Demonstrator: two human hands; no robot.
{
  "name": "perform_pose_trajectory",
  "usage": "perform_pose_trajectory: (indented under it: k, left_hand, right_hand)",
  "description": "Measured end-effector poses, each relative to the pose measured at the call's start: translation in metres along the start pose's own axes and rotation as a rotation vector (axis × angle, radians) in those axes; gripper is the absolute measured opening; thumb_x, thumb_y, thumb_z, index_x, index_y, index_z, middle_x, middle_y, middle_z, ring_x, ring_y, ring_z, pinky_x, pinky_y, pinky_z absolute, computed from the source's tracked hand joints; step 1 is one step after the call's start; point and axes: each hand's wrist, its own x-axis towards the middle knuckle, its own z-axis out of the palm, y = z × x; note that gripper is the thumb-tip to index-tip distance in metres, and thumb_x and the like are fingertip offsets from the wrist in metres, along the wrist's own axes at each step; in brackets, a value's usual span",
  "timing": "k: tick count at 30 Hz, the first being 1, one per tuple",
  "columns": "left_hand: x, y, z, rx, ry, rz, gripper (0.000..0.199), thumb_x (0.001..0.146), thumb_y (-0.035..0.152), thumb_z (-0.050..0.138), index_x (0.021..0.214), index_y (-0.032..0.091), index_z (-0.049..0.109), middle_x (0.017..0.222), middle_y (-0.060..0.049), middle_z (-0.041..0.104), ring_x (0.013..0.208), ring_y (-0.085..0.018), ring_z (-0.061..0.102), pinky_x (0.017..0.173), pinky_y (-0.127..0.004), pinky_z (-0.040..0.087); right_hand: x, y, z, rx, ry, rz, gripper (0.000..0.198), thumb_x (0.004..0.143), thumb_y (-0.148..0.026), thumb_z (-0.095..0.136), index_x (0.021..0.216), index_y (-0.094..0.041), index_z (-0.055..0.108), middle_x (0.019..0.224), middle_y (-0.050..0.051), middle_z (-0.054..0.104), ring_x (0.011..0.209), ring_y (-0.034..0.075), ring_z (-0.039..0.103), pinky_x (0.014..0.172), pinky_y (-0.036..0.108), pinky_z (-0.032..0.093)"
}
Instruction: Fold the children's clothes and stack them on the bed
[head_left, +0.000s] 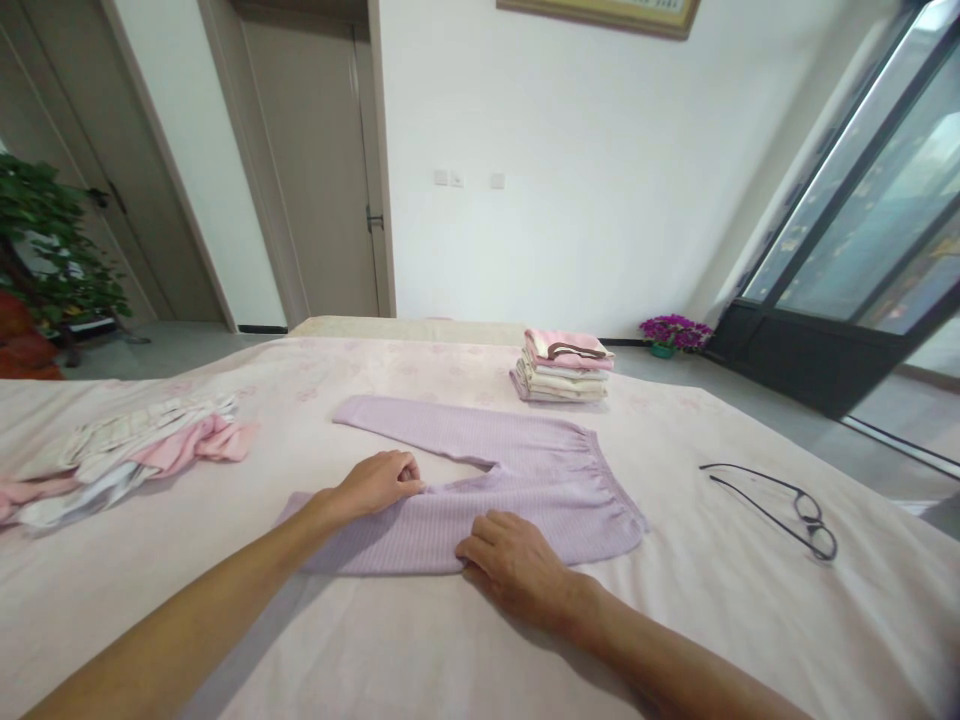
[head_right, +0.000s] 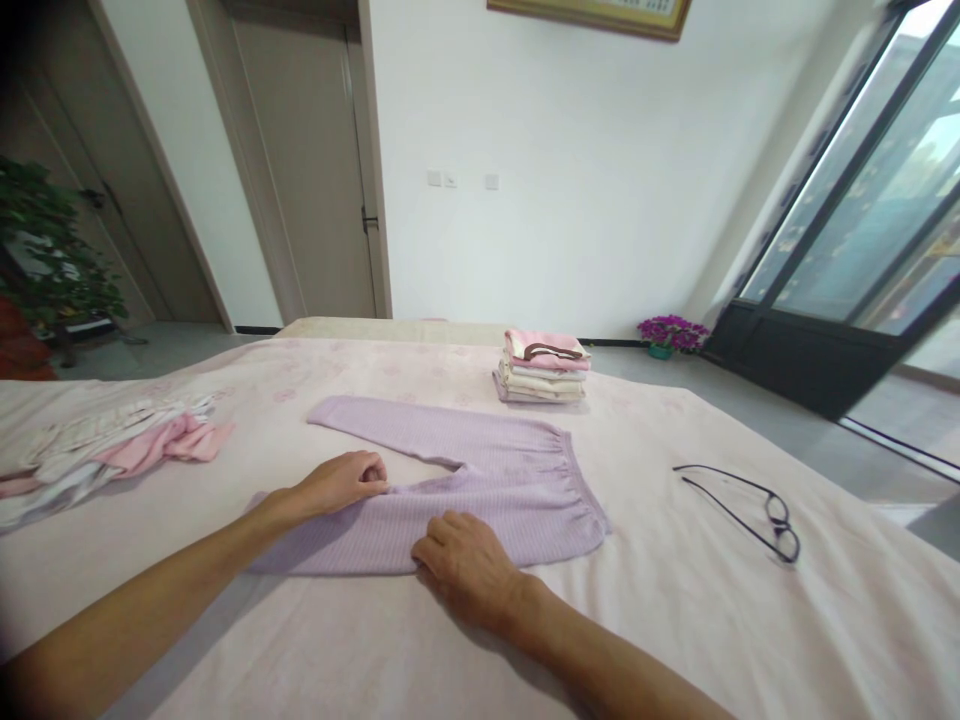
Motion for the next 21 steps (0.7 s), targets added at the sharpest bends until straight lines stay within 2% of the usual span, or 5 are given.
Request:
perform_pose_trajectory:
  k: [3,11,16,18,21]
  left_hand:
    - [0.001,0.002,0.003,0.065,0.016,0.038,0.017,0.082,0.036,0.055,0.075,0.022,0.061,0.080,-0.002,0.068,0.076,-0.019,0.060,0.064,-0.027,0.037]
    - [-0.027,-0.001,0.020,0.152,0.103,-0.040,0.019,0.095,0.032,0.039,0.087,0.024,0.053,0.082,-0.002,0.067,0.075,-0.019,0.062,0.065,-0.028,0.035]
    - [-0.051,-0.011,0.009,0.147,0.158,0.008,0.031,0.097,0.043,0.035,0.086,0.024,0.056,0.087,-0.004,0.067,0.086,-0.022,0.061,0.078,-0.031,0.039]
    - [-0.061,-0.022,-0.002,0.169,0.120,0.029,0.030,0.093,0.049,0.044,0.087,0.024,0.059,0.089,-0.004,0.067,0.088,-0.023,0.060,0.081,-0.032,0.038]
    - [-0.078,-0.043,-0.017,0.195,0.060,-0.019,0.032,0.085,0.055,0.054,0.091,0.025,0.062,0.089,-0.004,0.067,0.087,-0.024,0.060,0.078,-0.031,0.038]
  right_hand:
    - [0.001,0.005,-0.004,0.015,0.001,-0.010,0.014,0.096,-0.021,0.048,0.094,-0.020,0.062,0.091,0.003,0.063,0.081,0.016,0.052,0.071,0.028,0.037]
    - [-0.023,0.001,-0.026,0.436,-0.108,-0.218,0.019,0.095,-0.025,0.049,0.096,-0.020,0.067,0.086,0.003,0.066,0.081,0.015,0.060,0.076,0.026,0.045]
    - [-0.029,0.030,-0.021,0.587,0.119,0.126,0.025,0.098,-0.031,0.046,0.100,-0.020,0.068,0.093,0.003,0.070,0.086,0.015,0.064,0.079,0.026,0.048]
    - [-0.035,0.054,-0.018,0.449,0.257,0.279,0.025,0.097,-0.030,0.045,0.104,-0.020,0.068,0.098,0.006,0.070,0.093,0.018,0.063,0.086,0.032,0.049]
    - [-0.052,0.088,-0.009,0.149,0.290,0.393,0.036,0.096,-0.033,0.044,0.124,-0.020,0.061,0.122,0.011,0.064,0.115,0.024,0.057,0.101,0.044,0.043]
